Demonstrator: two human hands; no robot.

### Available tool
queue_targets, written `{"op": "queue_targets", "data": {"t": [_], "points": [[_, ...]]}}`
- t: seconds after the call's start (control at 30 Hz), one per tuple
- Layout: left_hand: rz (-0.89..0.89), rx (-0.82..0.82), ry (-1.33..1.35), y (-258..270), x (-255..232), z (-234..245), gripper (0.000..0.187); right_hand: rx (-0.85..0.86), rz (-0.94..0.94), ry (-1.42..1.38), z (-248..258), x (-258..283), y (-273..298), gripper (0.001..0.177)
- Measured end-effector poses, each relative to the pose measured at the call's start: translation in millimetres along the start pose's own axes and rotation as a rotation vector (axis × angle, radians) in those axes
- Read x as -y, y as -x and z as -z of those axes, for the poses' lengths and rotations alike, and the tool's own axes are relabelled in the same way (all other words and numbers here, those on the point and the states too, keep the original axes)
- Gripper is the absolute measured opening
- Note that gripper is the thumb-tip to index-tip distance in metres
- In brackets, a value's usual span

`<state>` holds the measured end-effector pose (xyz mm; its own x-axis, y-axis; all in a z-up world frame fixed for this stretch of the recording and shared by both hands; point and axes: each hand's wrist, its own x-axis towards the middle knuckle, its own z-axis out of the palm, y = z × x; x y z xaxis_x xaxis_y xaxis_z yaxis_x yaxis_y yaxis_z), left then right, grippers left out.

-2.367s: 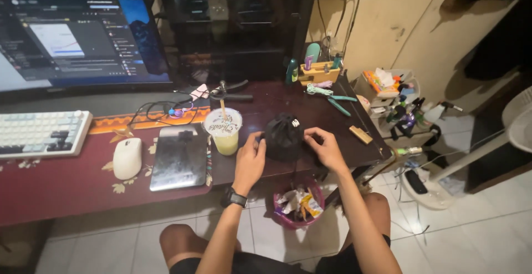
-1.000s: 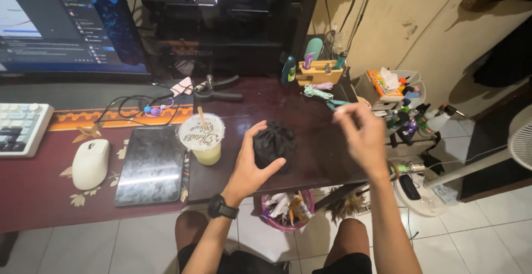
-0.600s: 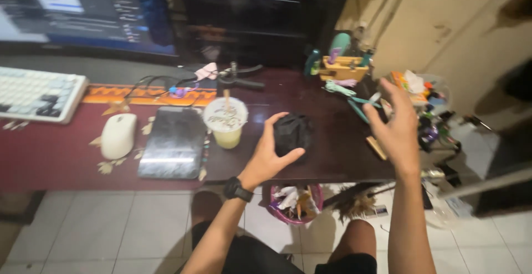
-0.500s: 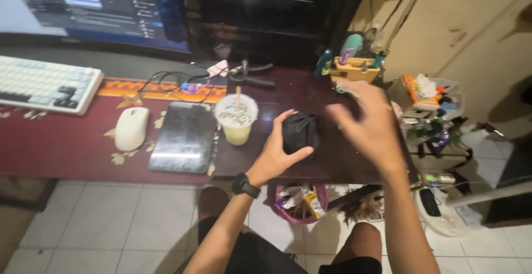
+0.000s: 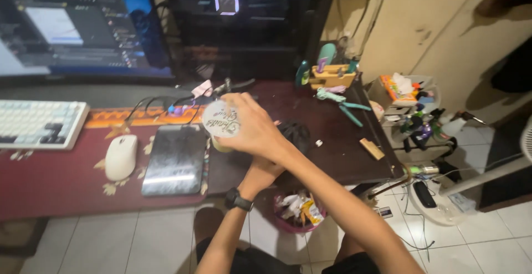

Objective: The recorder assembles and lights a small portable alcohol stove on a desk.

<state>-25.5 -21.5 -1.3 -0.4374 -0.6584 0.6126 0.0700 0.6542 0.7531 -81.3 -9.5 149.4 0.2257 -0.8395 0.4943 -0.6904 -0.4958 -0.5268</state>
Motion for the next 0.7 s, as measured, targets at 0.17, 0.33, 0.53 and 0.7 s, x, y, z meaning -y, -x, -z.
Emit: {"op": "queue_targets", "data": {"t": [0.17,0.33,0.53,0.7], "points": [[0.134,-0.024,0.141,-5,6,-3,0.087,-0.198,0.109,-0.152,79,32,51,0.077],[0.582,-0.009,0.458,-4,-5,-4,0.095,-0.143,0.412,-0.297,122,8,145,0.051],[0.261,-0.035,0.074,-14,-42,0,0.092,-0.079,0.319,-0.439,115,-11,249,0.027],[0.240,-0.026,0.072,-14,-39,-3,0.091,-0.029,0.531,-0.075,143,-7,249,0.009]]}}
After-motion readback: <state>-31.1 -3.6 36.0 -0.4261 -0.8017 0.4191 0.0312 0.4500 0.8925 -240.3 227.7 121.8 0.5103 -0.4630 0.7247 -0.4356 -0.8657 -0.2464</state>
